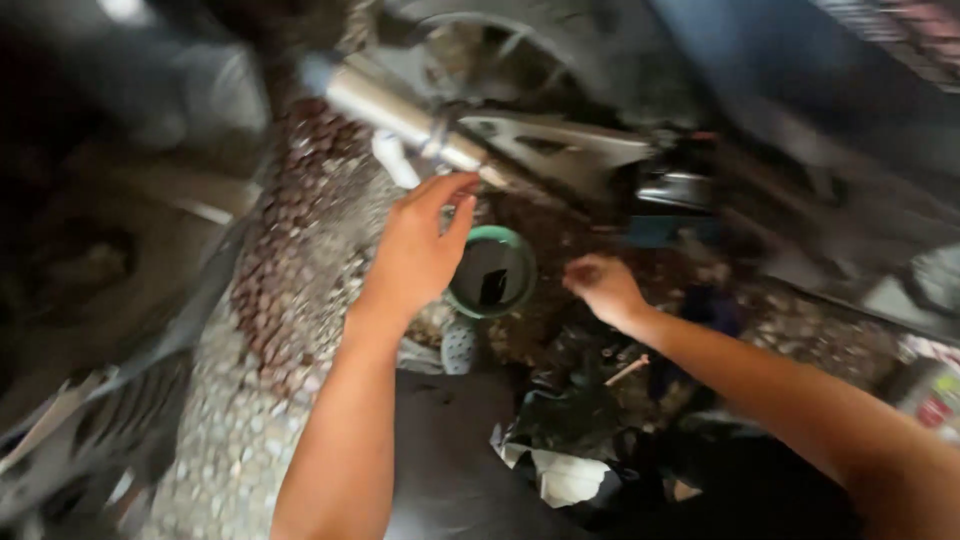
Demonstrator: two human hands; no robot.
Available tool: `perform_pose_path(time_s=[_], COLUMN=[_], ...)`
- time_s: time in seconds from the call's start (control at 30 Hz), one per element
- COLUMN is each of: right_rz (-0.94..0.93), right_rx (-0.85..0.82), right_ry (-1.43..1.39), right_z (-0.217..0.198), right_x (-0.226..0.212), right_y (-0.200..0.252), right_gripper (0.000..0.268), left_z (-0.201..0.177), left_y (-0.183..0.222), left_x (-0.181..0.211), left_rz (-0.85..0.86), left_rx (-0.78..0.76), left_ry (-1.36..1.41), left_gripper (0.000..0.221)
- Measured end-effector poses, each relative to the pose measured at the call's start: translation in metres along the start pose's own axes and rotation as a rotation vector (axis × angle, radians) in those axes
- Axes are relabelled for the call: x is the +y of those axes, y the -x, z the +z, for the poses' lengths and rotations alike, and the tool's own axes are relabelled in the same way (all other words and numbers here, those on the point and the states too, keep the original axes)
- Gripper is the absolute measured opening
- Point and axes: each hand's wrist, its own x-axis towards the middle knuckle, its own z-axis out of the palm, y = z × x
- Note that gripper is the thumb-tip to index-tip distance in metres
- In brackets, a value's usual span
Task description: The person uses a wrench to loosen and remove the drain bolt from the underside of a scooter, allowing oil to drain into a green container. After removing the bolt, the person wipes it with a cloth and prepares to reinsert it.
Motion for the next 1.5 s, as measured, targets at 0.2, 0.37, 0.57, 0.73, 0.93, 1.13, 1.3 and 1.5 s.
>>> perform_pose_path(time_s=[0.2,0.37,0.57,0.73,0.93,1.13,1.3,1.5], right_rz=[-0.23,-0.224,-0.244,-0.543,-0.54,-0.384,-0.199,-0.331], right_rx=[0.028,0.019,-0.029,0.045,0.005,0.23,0.483,0.635], right_ry=[0.261,0.542,0.963,1.099,1.237,0.901,0.333,0.38], right_z=[0.076,0.108,0.122,0.132,0.14,0.119,0.08,0.035], right_x=[0.036,0.07,0.078,0.086,0.11,0.045,0.006,-0.009], right_y=[-0.078,-0.113,-0.125,-0.127,-0.139,-0.102,-0.043,0.023], right_gripper=[0.026,0.025,0.022,0.024,0.012,0.013,0.019,0.017], left_z=[-0.04,-0.048,-0.038,-0.034,-0.033,-0.033,-0.016,0.014], left_y=[0.017,0.013,0.0,-0.003,-0.006,-0.005,-0.013,-0.022], left_x=[-0.026,-0.029,-0.026,-0.031,-0.036,-0.036,-0.031,-0.012], left_rz=[-0.037,-0.067,-0.079,-0.049,-0.028,-0.04,-0.022,0.054], left_rx=[0.015,0.005,-0.023,-0.005,-0.024,-0.015,-0.021,-0.126], left_ry=[-0.001,0.016,0.043,0.064,0.087,0.085,0.055,0.052], left_gripper=[0.025,0.027,0.026,0.025,0.025,0.025,0.023,0.022])
